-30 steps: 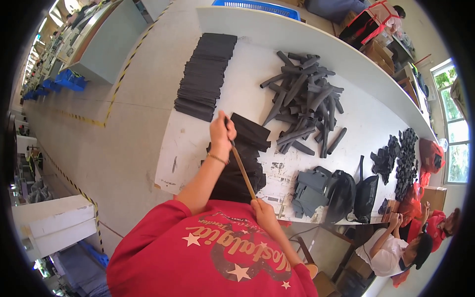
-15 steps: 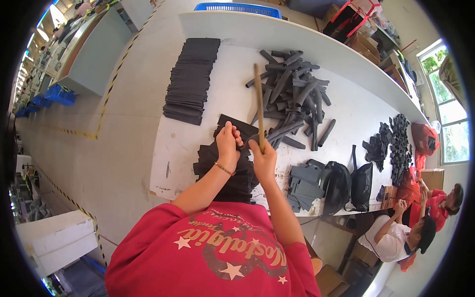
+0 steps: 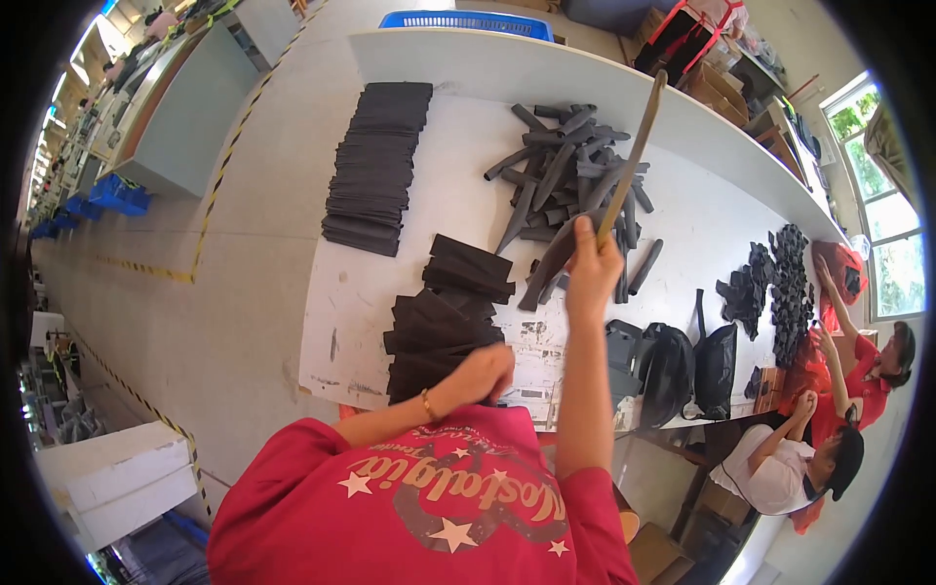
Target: Applying adhesive or liquid to black foam/fabric pieces using a wooden stick in an industrial assembly environment.
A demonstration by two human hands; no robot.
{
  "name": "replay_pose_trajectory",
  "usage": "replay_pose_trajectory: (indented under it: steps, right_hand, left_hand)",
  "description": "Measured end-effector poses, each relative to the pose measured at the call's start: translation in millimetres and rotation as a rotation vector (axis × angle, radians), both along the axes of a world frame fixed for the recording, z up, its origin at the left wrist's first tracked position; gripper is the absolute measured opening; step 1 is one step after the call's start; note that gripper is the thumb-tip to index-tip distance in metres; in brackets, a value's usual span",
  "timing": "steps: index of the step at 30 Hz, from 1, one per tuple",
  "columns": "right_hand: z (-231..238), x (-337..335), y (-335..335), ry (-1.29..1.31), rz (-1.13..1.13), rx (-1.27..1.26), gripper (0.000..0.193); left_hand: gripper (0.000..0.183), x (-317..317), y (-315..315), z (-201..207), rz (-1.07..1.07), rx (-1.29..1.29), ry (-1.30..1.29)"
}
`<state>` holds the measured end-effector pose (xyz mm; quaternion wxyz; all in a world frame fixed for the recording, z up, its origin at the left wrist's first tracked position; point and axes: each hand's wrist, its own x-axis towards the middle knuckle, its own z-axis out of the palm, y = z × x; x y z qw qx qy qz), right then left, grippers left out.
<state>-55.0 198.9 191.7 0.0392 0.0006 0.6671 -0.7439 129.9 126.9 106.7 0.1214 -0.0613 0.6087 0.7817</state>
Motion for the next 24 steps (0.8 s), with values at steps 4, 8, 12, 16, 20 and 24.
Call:
replay_pose_trajectory:
  steps: [4, 8, 12, 16, 20, 24]
  right_hand:
    - [0.6, -9.4, 20.9, -0.116, 0.324, 0.081, 0.026]
    - [-15.2, 30.3, 17.6, -0.217, 0.68, 0.16, 0.022]
    - [-29.6, 45.3, 4.8, -0.084, 0.504, 0.291, 0.017]
    - [-43.5, 50.4, 1.3, -0.186, 0.426, 0.011, 0.012]
    - [-51.5, 52.8, 2.5, -0.313, 0.431, -0.185, 0.011]
    - [-49.4, 58.1, 3.0, -0.255, 0.508, 0.036, 0.011]
  left_hand:
    - [0.029, -6.9, -31.2, 0.6, 0.327, 0.034, 0.115]
    - [0.024, -69.6, -64.4, 56.1, 0.556, 0.183, 0.228]
    - [0.016, -75.8, -72.8, 28.9, 0.389, 0.401, 0.136]
    - [0.015, -75.8, -63.4, 27.9, 0.505, 0.383, 0.148]
    - [0.011, -77.1, -73.5, 16.9, 0.441, 0.36, 0.03]
    - [0.02, -83.9, -80.5, 21.2, 0.58, 0.314, -0.007]
